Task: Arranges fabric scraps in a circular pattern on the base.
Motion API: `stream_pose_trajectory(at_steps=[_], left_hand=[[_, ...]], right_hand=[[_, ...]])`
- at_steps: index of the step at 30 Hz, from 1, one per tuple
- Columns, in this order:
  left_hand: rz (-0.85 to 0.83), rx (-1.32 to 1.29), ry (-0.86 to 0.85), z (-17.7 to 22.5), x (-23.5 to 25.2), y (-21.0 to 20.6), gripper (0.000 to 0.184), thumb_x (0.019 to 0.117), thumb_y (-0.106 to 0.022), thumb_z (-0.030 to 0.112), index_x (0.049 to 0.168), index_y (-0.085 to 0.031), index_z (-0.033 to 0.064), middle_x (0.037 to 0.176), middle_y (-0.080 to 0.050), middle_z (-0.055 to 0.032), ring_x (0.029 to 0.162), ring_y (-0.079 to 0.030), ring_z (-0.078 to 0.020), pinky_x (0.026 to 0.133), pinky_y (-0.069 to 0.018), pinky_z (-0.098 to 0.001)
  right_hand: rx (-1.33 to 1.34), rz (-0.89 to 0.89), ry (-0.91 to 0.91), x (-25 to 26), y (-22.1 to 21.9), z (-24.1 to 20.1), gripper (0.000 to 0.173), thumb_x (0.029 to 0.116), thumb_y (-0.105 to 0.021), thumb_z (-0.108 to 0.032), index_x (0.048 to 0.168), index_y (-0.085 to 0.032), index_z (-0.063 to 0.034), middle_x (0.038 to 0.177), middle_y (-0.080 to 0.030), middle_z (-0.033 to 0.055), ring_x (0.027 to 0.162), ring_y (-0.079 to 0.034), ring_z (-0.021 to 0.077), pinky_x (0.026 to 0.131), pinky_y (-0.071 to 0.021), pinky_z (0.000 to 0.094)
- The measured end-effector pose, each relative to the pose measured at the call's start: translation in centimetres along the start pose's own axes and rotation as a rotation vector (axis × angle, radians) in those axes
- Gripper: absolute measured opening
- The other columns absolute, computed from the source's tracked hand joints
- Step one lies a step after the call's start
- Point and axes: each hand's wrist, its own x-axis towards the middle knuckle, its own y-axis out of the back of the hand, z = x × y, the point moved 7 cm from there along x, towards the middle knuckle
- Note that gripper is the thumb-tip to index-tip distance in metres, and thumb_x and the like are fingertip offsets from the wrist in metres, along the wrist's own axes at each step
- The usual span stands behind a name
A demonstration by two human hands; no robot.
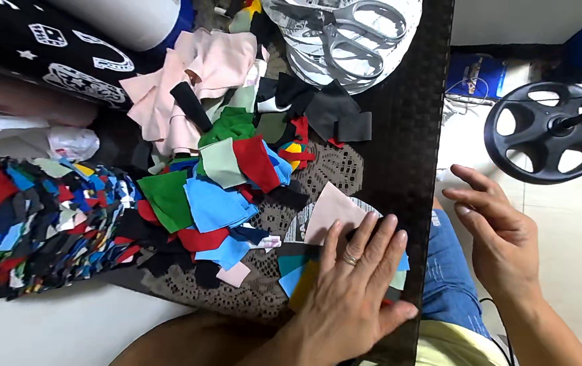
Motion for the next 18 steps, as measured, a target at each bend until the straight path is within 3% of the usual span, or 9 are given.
stream_pose_trajectory(at_steps=[2, 6, 11, 14, 18], left_hand=[[-0.057, 0.039, 0.013, 0.5, -0.3, -1.0, 0.086, 0.1005, -0.022, 0.073, 0.155, -0.041, 0.0093, 0.161, -0.044, -0.0103, 0.153, -0.032, -0.0245, 0.122, -0.0110, -0.0548], [-0.105, 0.080, 0.005, 0.7, -0.8, -2.0, 0.094, 0.0964, -0.021, 0.079, 0.157, -0.038, 0.0087, 0.162, -0.041, -0.0112, 0.153, -0.032, -0.0259, 0.121, -0.0146, -0.0569], [0.014, -0.191, 0.130, -1.8, -0.7, 1.0, 0.078, 0.1083, -0.019, 0.059, 0.161, -0.026, 0.0015, 0.166, -0.030, -0.0183, 0.158, -0.019, -0.0242, 0.126, -0.0066, -0.0522], [0.074, -0.142, 0.252, -3.3, -0.7, 2.1, 0.074, 0.1101, -0.018, 0.054, 0.164, -0.021, 0.0030, 0.168, -0.026, -0.0198, 0.159, -0.015, -0.0289, 0.126, -0.0061, -0.0575], [0.036, 0.020, 0.230, -1.8, -0.9, 1.0, 0.083, 0.1068, -0.020, 0.062, 0.158, -0.032, -0.0015, 0.161, -0.038, -0.0236, 0.155, -0.025, -0.0335, 0.123, -0.0085, -0.0594]], right_hand=[[-0.019, 0.005, 0.019, -0.2, 0.0, 0.3, 0.022, 0.0983, -0.058, -0.012, 0.105, -0.079, -0.0149, 0.141, -0.061, 0.0057, 0.131, -0.057, 0.0158, 0.103, -0.0519, 0.0296], [-0.094, -0.010, 0.054, -0.4, -0.1, 0.7, 0.021, 0.0975, -0.059, -0.013, 0.103, -0.079, -0.0118, 0.140, -0.061, 0.0088, 0.133, -0.055, 0.0194, 0.106, -0.0501, 0.0325], [-0.101, 0.000, 0.064, -0.4, 0.4, 0.5, 0.020, 0.0993, -0.058, -0.015, 0.102, -0.078, -0.0137, 0.138, -0.064, 0.0064, 0.136, -0.052, 0.0207, 0.110, -0.0469, 0.0355], [-0.112, 0.014, 0.057, -0.7, 1.0, 0.6, 0.019, 0.0996, -0.059, -0.017, 0.103, -0.078, -0.0168, 0.138, -0.064, 0.0048, 0.135, -0.054, 0.0200, 0.109, -0.0480, 0.0349], [-0.111, 0.017, 0.066, -1.0, 0.8, 0.5, 0.019, 0.0998, -0.060, -0.018, 0.105, -0.079, -0.0176, 0.136, -0.064, 0.0045, 0.134, -0.054, 0.0187, 0.108, -0.0489, 0.0328]])
